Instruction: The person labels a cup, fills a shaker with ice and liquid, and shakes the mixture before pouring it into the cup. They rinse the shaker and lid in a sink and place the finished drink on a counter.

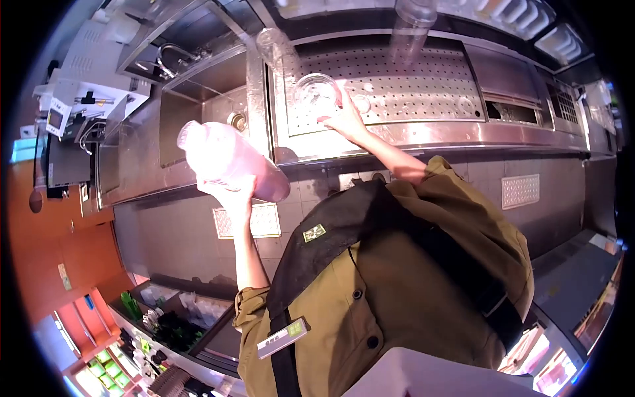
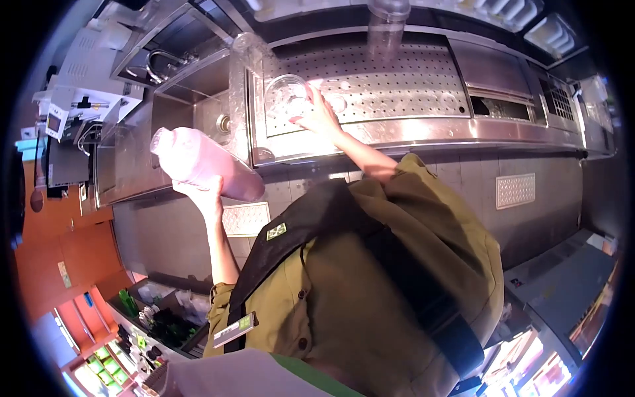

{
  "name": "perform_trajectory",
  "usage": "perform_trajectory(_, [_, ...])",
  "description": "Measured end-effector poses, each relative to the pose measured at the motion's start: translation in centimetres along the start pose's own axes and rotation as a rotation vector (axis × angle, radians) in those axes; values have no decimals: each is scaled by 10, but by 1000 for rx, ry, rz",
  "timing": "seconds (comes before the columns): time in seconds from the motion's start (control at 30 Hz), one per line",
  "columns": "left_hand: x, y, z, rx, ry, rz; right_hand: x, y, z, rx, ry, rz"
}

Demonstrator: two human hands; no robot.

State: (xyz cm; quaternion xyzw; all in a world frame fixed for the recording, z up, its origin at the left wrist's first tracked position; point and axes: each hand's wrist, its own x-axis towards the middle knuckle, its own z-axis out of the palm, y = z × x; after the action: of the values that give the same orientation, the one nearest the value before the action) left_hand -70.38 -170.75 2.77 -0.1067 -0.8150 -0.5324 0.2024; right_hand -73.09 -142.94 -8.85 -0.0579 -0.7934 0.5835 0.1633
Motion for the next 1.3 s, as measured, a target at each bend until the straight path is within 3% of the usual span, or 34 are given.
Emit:
perform_trajectory(0.03, [-1,2,3,-16,-6,14,1,6,0,-29,-31,29])
perform_trajectory(0.13, [-4,1,9,-75,-49,-42,-4,-29,-23,-509,79,-12])
perform_trajectory(0.17, [-3,-4,11,-38,-61,-26,-8,-48,-42,-402,70,-154])
perform_trajectory(0.23, [3,-2,21,22,-95,14,11,-88,-53,-40,-182,-205])
perform_trajectory(0.27, [7,6,29,22,-163,21,14,-103,-52,144,-301,-217])
perform_trajectory(0.33, [19,21,45,26,-306,45,28,-125,-13,530,-352,-249])
perform_trajectory(0.4, [35,19,54,15,-465,98,44,-143,5,535,-338,-161])
perform_trajectory(0.47, [51,39,57,-12,-601,48,52,-154,-6,561,-138,-157])
perform_trajectory(0.53, [63,43,62,126,-682,82,60,-144,-23,709,58,20])
perform_trajectory(0.57, [71,41,66,156,-729,112,69,-136,-32,825,24,244])
perform_trajectory(0.67, [87,41,70,300,-863,167,69,-100,-34,745,84,241])
perform_trajectory(0.77, [100,47,71,518,-924,262,61,-95,-36,888,93,392])
perform_trajectory(1.3, [119,47,73,677,-980,392,71,-64,-23,883,279,401])
